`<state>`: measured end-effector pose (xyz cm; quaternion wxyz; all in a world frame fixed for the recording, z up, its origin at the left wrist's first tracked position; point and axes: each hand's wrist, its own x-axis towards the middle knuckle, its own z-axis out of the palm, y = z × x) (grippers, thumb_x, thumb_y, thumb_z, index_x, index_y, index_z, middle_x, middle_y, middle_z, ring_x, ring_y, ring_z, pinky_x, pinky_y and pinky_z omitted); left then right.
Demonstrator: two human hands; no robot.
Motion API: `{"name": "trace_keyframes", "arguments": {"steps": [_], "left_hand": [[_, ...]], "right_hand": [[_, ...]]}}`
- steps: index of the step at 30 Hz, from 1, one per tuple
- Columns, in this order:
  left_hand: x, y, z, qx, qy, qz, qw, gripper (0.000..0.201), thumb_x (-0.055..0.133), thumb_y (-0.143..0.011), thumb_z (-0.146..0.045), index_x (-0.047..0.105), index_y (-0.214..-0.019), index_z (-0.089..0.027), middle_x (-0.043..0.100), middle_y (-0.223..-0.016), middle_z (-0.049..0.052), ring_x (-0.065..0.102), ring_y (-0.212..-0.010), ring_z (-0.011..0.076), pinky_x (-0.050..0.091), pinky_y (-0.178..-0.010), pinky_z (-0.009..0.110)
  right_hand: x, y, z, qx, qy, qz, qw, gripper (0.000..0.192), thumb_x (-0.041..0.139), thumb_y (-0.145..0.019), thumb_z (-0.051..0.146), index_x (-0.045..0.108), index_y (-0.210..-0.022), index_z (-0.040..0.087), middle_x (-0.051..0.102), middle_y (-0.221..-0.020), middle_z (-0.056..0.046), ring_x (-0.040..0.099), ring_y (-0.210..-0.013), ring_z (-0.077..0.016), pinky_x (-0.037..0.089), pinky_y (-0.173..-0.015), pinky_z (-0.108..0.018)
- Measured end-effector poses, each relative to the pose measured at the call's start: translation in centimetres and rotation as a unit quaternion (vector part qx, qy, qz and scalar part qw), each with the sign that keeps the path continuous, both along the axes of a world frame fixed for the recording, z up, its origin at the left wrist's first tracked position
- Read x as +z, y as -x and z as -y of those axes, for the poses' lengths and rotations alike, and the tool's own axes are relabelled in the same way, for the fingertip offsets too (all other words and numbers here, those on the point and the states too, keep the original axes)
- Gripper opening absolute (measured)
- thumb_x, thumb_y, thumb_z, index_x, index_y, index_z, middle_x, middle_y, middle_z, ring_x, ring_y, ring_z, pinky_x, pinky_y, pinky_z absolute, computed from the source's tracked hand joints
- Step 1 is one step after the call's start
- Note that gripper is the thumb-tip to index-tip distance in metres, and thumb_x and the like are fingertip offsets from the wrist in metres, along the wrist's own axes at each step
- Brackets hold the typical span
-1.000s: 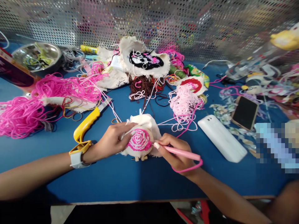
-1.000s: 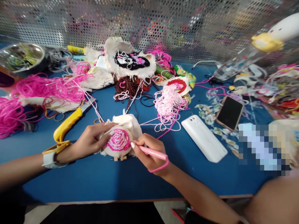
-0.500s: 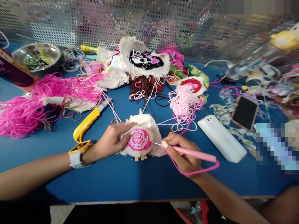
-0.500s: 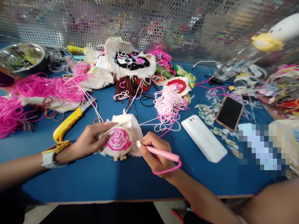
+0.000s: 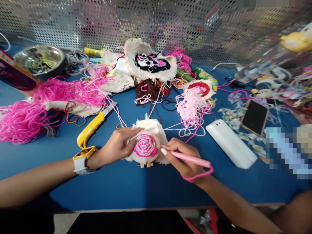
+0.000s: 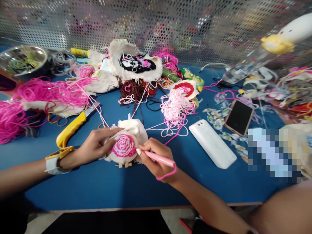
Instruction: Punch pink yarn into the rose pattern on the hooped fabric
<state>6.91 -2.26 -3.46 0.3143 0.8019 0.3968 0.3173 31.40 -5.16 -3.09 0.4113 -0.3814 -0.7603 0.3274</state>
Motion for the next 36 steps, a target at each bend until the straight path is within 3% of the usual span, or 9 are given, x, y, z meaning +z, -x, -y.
{"name": "trace_keyframes", "arguments": {"steps": [6, 16, 20, 23, 27, 29, 32, 36], "left_hand": [[0.0, 0.0, 0.0, 0.01, -0.008, -0.002, 1.0, 0.035, 0.05, -0.093, -0.021, 0.065, -0.124, -0.014, 0.072, -0.116, 0.01, 0.071, -0.095, 0.0174, 0.057, -0.082, 0.026], [0.1, 0.1, 0.1, 0.005, -0.001, 0.002, 1.0, 0.037, 0.05, -0.093, -0.019, 0.064, -0.127, -0.017, 0.071, -0.117, 0.009, 0.071, -0.094, 0.018, 0.057, -0.081, 0.027], [-0.1, 0.1, 0.0, 0.002, -0.006, 0.003, 1.0, 0.037, 0.05, -0.094, -0.018, 0.064, -0.127, -0.016, 0.071, -0.117, 0.01, 0.07, -0.098, 0.0186, 0.056, -0.084, 0.028], [-0.2, 0.0, 0.1, 0.001, -0.017, -0.007, 1.0, 0.035, 0.05, -0.094, -0.017, 0.064, -0.125, -0.014, 0.073, -0.111, 0.01, 0.07, -0.09, 0.0165, 0.056, -0.079, 0.026], [-0.2, -0.1, 0.2, -0.01, -0.054, -0.005, 0.998, 0.034, 0.049, -0.093, -0.014, 0.062, -0.125, -0.01, 0.072, -0.11, 0.011, 0.069, -0.091, 0.0156, 0.055, -0.08, 0.025], [-0.2, -0.1, 0.2, -0.013, -0.053, -0.008, 0.998, 0.034, 0.048, -0.094, -0.014, 0.062, -0.124, -0.009, 0.072, -0.108, 0.012, 0.07, -0.09, 0.0153, 0.055, -0.079, 0.025], [-0.2, 0.0, 0.1, -0.006, -0.031, -0.016, 0.999, 0.033, 0.048, -0.094, -0.016, 0.063, -0.123, -0.01, 0.073, -0.11, 0.011, 0.07, -0.092, 0.0159, 0.055, -0.079, 0.026], [-0.1, 0.1, 0.0, -0.001, -0.013, -0.025, 1.0, 0.033, 0.049, -0.094, -0.018, 0.064, -0.123, -0.011, 0.072, -0.113, 0.01, 0.07, -0.093, 0.0167, 0.055, -0.08, 0.028]], "right_hand": [[0.5, -1.2, 0.2, -0.005, 0.07, -0.05, 0.996, 0.013, 0.059, -0.086, 0.011, 0.055, -0.077, 0.018, 0.057, -0.068, 0.001, 0.052, -0.062, -0.0113, 0.043, -0.059, -0.026], [0.1, -1.8, 0.0, 0.005, 0.059, -0.045, 0.997, 0.013, 0.058, -0.087, 0.011, 0.059, -0.083, 0.023, 0.058, -0.069, -0.002, 0.053, -0.062, -0.0128, 0.044, -0.061, -0.034], [0.2, -1.3, 0.1, 0.001, 0.034, -0.046, 0.998, 0.012, 0.059, -0.086, 0.01, 0.058, -0.083, 0.022, 0.057, -0.069, -0.001, 0.053, -0.063, -0.0128, 0.044, -0.058, -0.032], [0.3, -0.5, -0.2, 0.003, -0.002, -0.011, 1.0, 0.01, 0.059, -0.086, 0.01, 0.059, -0.086, 0.02, 0.061, -0.072, -0.002, 0.055, -0.064, -0.013, 0.047, -0.057, -0.03], [0.3, 0.1, -0.7, 0.063, -0.047, 0.026, 0.997, 0.021, 0.057, -0.087, 0.009, 0.063, -0.1, 0.024, 0.067, -0.078, -0.005, 0.063, -0.073, -0.0155, 0.053, -0.065, -0.032], [0.4, -0.1, -0.7, 0.066, -0.018, 0.022, 0.997, 0.021, 0.058, -0.088, 0.009, 0.063, -0.099, 0.025, 0.068, -0.078, -0.005, 0.063, -0.073, -0.0155, 0.052, -0.063, -0.032], [0.6, -0.8, -0.6, 0.013, 0.065, -0.023, 0.998, 0.011, 0.059, -0.089, 0.015, 0.061, -0.082, 0.023, 0.061, -0.068, -0.003, 0.058, -0.061, -0.0131, 0.046, -0.053, -0.032], [0.7, -1.4, -0.5, -0.026, 0.121, -0.059, 0.991, 0.018, 0.059, -0.09, 0.024, 0.058, -0.072, 0.022, 0.056, -0.063, -0.001, 0.051, -0.058, -0.0131, 0.041, -0.052, -0.033]]}}
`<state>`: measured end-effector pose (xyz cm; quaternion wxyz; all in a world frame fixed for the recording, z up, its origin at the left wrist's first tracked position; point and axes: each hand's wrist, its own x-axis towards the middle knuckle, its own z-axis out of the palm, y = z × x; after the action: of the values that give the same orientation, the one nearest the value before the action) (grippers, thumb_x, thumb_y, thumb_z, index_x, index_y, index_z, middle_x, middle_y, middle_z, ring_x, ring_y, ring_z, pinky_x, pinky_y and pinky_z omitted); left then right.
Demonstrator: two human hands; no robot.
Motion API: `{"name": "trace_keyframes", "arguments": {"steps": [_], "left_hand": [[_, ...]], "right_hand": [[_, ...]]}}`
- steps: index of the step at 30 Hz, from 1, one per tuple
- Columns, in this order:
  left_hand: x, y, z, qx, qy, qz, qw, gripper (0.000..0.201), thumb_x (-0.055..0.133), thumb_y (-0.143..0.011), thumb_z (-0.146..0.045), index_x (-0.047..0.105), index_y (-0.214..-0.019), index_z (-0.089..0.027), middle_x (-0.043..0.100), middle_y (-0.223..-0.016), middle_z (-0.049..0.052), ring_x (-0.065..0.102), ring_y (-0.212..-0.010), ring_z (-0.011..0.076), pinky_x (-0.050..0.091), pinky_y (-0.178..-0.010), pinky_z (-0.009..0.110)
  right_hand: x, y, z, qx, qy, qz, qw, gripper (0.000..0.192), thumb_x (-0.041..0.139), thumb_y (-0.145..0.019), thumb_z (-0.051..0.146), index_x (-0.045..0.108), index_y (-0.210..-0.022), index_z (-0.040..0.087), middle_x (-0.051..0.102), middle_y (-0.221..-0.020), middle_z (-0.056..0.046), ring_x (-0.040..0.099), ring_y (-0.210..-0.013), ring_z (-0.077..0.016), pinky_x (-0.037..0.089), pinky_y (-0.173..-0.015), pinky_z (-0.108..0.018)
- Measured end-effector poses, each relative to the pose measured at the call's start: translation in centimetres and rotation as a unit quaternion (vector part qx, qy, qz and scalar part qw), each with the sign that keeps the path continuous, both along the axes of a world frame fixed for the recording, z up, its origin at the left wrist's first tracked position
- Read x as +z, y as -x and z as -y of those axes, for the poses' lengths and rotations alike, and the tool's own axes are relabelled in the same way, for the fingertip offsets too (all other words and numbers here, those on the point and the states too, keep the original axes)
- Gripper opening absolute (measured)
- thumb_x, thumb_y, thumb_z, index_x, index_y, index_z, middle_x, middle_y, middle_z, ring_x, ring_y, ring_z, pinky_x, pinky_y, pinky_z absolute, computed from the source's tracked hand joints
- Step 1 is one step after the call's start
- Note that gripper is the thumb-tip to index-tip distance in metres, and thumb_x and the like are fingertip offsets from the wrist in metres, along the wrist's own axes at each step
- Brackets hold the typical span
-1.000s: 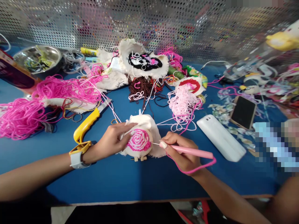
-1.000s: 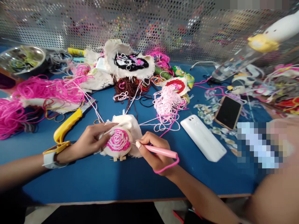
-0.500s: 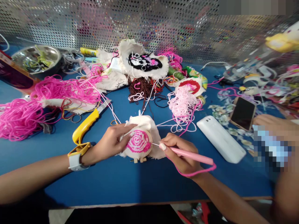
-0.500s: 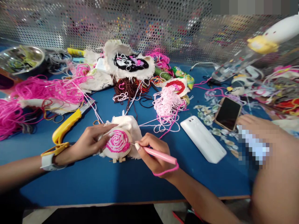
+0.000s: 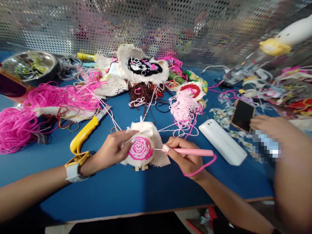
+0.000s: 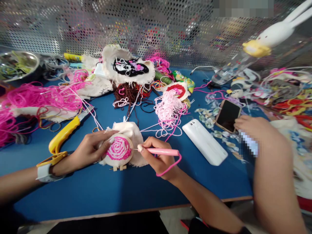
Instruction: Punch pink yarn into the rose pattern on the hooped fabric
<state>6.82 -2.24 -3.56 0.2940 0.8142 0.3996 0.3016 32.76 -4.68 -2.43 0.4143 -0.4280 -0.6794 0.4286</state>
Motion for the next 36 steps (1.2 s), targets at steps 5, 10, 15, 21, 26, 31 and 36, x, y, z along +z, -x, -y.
{"name": "trace_keyframes", "arguments": {"steps": [5, 10, 15, 21, 26, 31, 36], "left_hand": [[0.1, -0.1, 0.0, 0.002, 0.002, 0.011, 1.0, 0.033, 0.049, -0.094, -0.02, 0.064, -0.123, -0.011, 0.073, -0.111, 0.01, 0.07, -0.087, 0.0156, 0.055, -0.074, 0.026], [0.1, -0.1, 0.1, 0.003, 0.007, 0.006, 1.0, 0.033, 0.049, -0.095, -0.021, 0.064, -0.123, -0.01, 0.073, -0.108, 0.01, 0.07, -0.086, 0.0156, 0.054, -0.072, 0.025], [0.0, 0.0, 0.2, -0.003, -0.019, 0.012, 1.0, 0.033, 0.049, -0.095, -0.019, 0.064, -0.123, -0.009, 0.073, -0.107, 0.011, 0.07, -0.085, 0.0154, 0.055, -0.074, 0.025], [0.1, 0.0, 0.2, 0.0, -0.011, 0.01, 1.0, 0.033, 0.049, -0.094, -0.019, 0.065, -0.122, -0.011, 0.073, -0.11, 0.012, 0.071, -0.089, 0.0173, 0.056, -0.078, 0.027], [0.2, -0.1, 0.1, 0.001, -0.006, 0.011, 1.0, 0.034, 0.049, -0.094, -0.021, 0.065, -0.123, -0.013, 0.073, -0.11, 0.012, 0.071, -0.088, 0.0169, 0.057, -0.075, 0.027], [0.2, -0.2, 0.2, 0.003, -0.009, 0.012, 1.0, 0.033, 0.049, -0.094, -0.021, 0.065, -0.122, -0.013, 0.073, -0.111, 0.011, 0.071, -0.088, 0.0163, 0.056, -0.076, 0.027], [0.2, -0.1, 0.2, 0.004, 0.0, 0.008, 1.0, 0.033, 0.049, -0.095, -0.021, 0.064, -0.123, -0.012, 0.073, -0.111, 0.011, 0.07, -0.086, 0.016, 0.056, -0.074, 0.027]], "right_hand": [[0.2, 0.2, -0.1, -0.003, 0.003, -0.019, 1.0, 0.017, 0.059, -0.09, 0.024, 0.06, -0.073, 0.022, 0.059, -0.064, -0.002, 0.053, -0.058, -0.0138, 0.042, -0.052, -0.032], [0.4, 0.7, 0.2, -0.009, -0.04, 0.013, 0.999, 0.014, 0.06, -0.088, 0.016, 0.06, -0.074, 0.021, 0.058, -0.066, 0.0, 0.053, -0.058, -0.0114, 0.042, -0.051, -0.027], [-0.8, 1.4, 0.1, 0.017, -0.192, 0.059, 0.979, 0.019, 0.06, -0.085, 0.009, 0.069, -0.097, 0.021, 0.068, -0.078, -0.003, 0.061, -0.068, -0.0135, 0.052, -0.062, -0.03], [-1.0, 1.4, -0.3, 0.045, -0.107, 0.051, 0.992, 0.019, 0.063, -0.086, 0.014, 0.069, -0.096, 0.028, 0.067, -0.075, -0.002, 0.062, -0.066, -0.0154, 0.05, -0.056, -0.03], [-0.2, 0.6, 0.1, 0.016, -0.036, -0.006, 0.999, 0.013, 0.061, -0.086, 0.016, 0.059, -0.075, 0.022, 0.055, -0.062, -0.001, 0.051, -0.055, -0.0125, 0.039, -0.048, -0.03], [-0.6, 0.2, 0.4, -0.01, -0.029, -0.024, 0.999, 0.014, 0.059, -0.087, 0.015, 0.055, -0.075, 0.02, 0.049, -0.064, 0.002, 0.044, -0.058, -0.011, 0.036, -0.055, -0.029], [-0.4, 0.6, 0.4, -0.01, -0.05, -0.006, 0.999, 0.015, 0.059, -0.087, 0.015, 0.054, -0.074, 0.019, 0.049, -0.064, 0.003, 0.045, -0.058, -0.01, 0.038, -0.056, -0.027]]}}
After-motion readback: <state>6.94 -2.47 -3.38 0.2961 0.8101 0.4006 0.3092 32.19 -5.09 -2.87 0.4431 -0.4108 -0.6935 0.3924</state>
